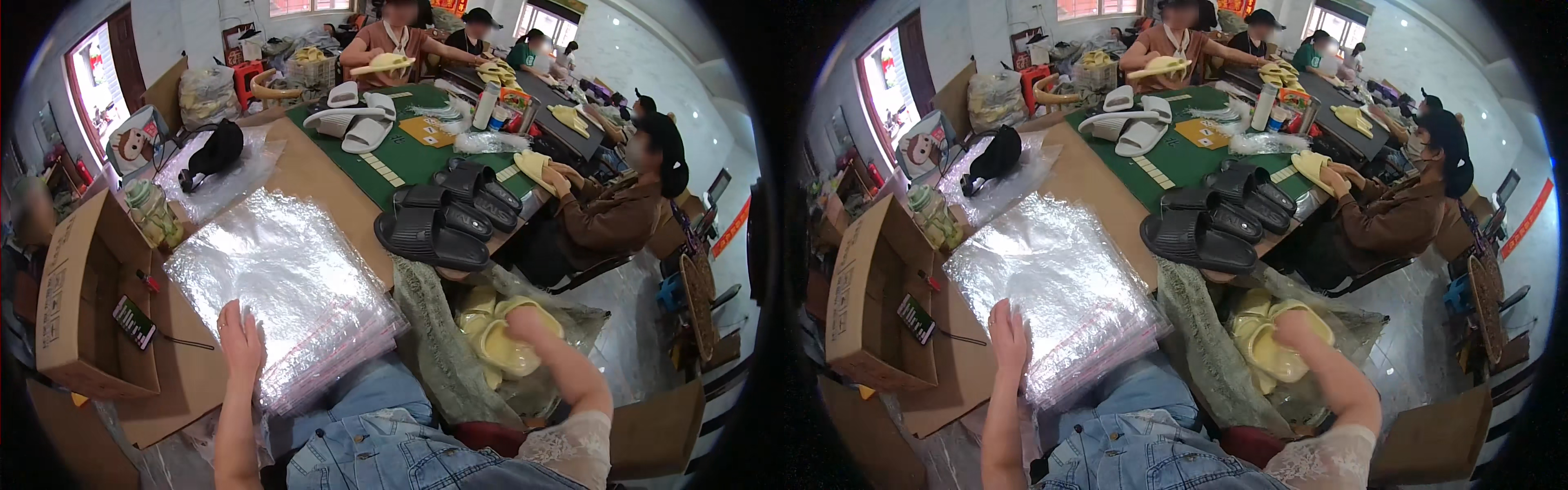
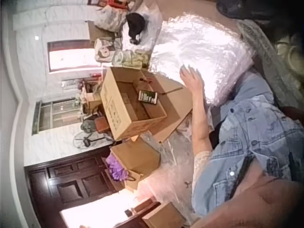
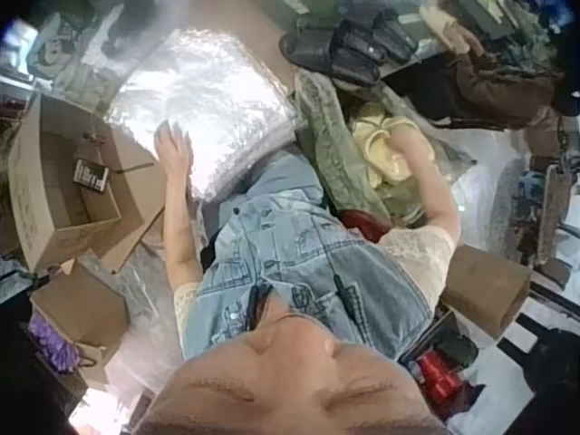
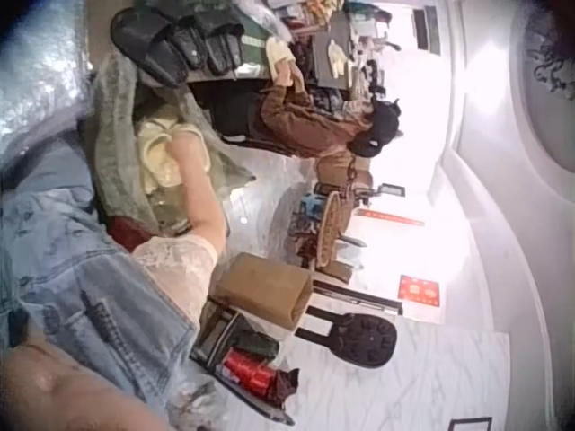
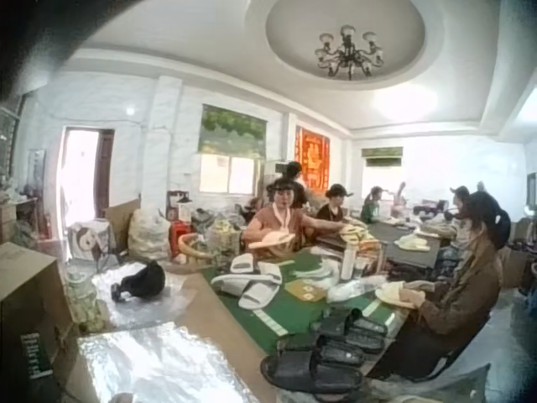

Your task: The person sits at a long table in a workshop and wraps pairs of yellow and black plastic slippers in bubble wrap. They pick up a pair of slippers, place them on a sheet of bubble wrap, and fold the wrap around them. The wrapped pairs are then placed into a large green sack on the floor.

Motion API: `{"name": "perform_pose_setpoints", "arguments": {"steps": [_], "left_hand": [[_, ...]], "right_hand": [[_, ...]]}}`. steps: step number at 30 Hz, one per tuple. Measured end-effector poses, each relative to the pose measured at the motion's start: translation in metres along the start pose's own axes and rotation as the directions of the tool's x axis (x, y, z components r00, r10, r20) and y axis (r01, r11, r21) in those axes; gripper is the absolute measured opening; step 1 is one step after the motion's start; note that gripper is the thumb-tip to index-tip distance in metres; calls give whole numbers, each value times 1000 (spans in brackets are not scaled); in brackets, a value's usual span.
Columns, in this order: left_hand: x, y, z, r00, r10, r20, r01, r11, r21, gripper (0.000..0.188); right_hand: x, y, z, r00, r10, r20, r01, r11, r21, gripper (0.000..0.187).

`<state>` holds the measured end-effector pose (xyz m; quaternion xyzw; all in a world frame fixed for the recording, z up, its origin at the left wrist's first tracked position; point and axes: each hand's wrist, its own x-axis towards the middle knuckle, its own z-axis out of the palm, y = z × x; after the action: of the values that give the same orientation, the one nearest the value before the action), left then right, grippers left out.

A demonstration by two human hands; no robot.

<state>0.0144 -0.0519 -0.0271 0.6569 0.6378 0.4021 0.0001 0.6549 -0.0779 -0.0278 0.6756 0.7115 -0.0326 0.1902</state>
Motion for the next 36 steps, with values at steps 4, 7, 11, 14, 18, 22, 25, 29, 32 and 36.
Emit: {"name": "perform_pose_setpoints", "arguments": {"steps": [4,7,11,14,18,22,25,29,32,36], "left_hand": [[6,12,-4,997,-37,62,41,998,-49,43],[2,8,1,1000,6,10,-6,999,-51,43],[1,10,-4,999,-6,53,8,999,-32,44],[0,15,-3,999,-9,42,8,1000,8,51],[3,12,-2,996,11,91,-16,998,57,61],[7,14,-5,989,21,143,-34,996,85,59],[9,18,0,995,62,77,-63,998,14,49],[2,15,-9,988,150,41,-149,989,-26,38],[0,11,-9,942,328,74,-329,944,-6,51],[5,32,-25,902,225,368,-233,972,-23,77]], "right_hand": [[72,-48,33,995,-98,-26,101,968,229,31],[102,-57,19,980,-11,-200,82,933,351,32],[88,-59,-76,978,146,-146,-112,969,220,31],[48,-56,-163,990,49,130,-105,877,468,33],[96,-59,-178,922,133,-363,78,856,511,34],[175,-67,-156,876,118,-468,108,897,428,70],[218,-78,-133,892,185,-413,-36,939,343,54],[209,-101,-142,839,75,-540,217,863,456,31],[182,-122,-151,788,182,-588,223,805,549,39],[123,-162,-183,595,17,-803,727,414,548,26]]}}
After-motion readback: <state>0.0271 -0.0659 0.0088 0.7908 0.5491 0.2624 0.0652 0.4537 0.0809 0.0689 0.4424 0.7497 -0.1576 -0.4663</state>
